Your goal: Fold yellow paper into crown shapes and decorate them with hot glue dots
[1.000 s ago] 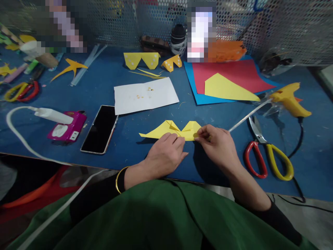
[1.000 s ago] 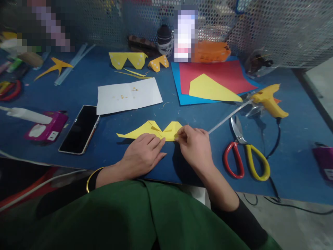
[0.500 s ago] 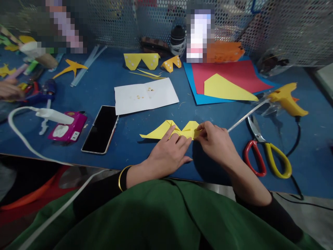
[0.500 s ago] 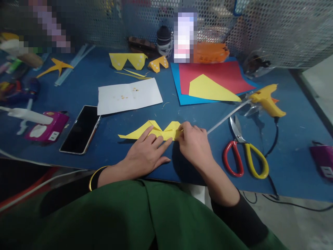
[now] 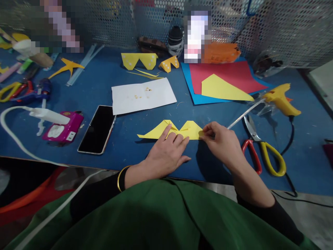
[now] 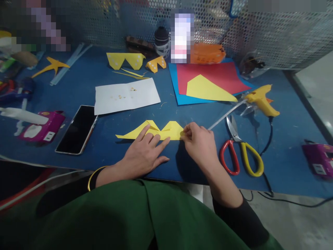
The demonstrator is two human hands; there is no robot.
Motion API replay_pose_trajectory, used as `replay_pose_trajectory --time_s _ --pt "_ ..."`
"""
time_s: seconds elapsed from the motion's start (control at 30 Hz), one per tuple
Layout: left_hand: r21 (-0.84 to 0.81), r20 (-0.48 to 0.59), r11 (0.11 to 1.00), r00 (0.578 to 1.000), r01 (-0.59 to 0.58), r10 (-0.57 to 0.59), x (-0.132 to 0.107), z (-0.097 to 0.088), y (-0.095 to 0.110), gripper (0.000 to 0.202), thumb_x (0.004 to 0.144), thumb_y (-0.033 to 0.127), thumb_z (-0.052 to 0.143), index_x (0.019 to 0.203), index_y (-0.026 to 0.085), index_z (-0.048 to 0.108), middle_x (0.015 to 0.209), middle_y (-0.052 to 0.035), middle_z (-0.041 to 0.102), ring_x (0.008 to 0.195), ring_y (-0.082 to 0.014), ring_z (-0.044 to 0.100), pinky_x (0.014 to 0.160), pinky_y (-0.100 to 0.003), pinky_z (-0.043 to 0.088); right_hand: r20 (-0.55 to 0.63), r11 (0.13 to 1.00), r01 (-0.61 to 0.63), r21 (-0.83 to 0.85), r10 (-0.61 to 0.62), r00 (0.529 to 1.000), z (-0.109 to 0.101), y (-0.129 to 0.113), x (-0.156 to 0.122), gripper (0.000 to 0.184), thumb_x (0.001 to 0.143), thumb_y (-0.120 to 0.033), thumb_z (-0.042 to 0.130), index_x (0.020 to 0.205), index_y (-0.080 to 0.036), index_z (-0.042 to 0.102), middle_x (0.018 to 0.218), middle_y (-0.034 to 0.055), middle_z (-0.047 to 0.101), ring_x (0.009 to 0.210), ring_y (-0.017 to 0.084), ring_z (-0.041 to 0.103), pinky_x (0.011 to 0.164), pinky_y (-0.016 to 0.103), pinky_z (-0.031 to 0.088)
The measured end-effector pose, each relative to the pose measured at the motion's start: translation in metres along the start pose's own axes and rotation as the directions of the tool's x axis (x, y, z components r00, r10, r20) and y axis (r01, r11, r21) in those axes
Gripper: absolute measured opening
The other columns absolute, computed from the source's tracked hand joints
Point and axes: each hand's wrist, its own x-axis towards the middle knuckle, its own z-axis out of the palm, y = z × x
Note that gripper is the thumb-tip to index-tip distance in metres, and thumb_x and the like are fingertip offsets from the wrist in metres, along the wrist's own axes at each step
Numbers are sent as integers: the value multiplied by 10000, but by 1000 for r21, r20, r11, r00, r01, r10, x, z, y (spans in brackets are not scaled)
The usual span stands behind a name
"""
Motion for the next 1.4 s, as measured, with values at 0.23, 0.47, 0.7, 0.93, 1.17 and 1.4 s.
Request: replay_pose_trajectory --time_s 0.23,0.47,0.7,0.93,1.17,1.4 --pt "6 9 1000 1000 -7 7 -1 0 -2 604 966 565 549 1365 113 587 1044 -94 651 986 -272 596 1139 -539 339 97 971 89 -224 -69 993 1 2 10 126 826 -181 557 937 -213 607 834 41 740 879 270 649 755 379 382" --pt "44 54 999 998 12 -14 8 0 5 761 920 717 482 1431 156 549 1091 -101 652 1034 -289 587 1138 -571 299 54 989 107 -100 -102 993 -1 9 11 84 790 -242 620 872 -228 612 775 18 728 809 239 660 728 348 395" --pt "59 52 998 999 9 -12 11 0 7 781 915 723 484 1434 143 546 1069 -105 657 1005 -287 585 1131 -562 308 20 996 53 76 -55 998 -9 18 6 69 780 -259 637 846 -238 635 778 8 728 813 223 692 760 355 456" --pt "49 43 999 999 20 -22 11 0 5 736 923 690 511 1429 158 560 1067 -106 651 993 -293 590 1123 -572 322 61 999 47 -16 -46 997 -9 17 7 112 774 -158 578 853 -230 610 777 13 715 781 214 657 726 335 415" --pt "40 60 999 998 23 -26 11 -1 5 684 947 635 526 1439 160 554 1071 -110 652 1007 -297 587 1124 -571 325 80 970 76 -230 -59 995 -9 16 11 158 782 -125 587 910 -217 587 786 28 716 835 257 630 762 366 368" --pt "58 79 998 997 23 -27 11 -1 6 684 961 639 495 1453 168 539 1075 -100 649 1007 -288 590 1138 -565 301 88 964 79 -255 -58 994 -11 22 15 155 789 -232 668 907 -226 567 770 11 707 853 262 624 766 360 365"
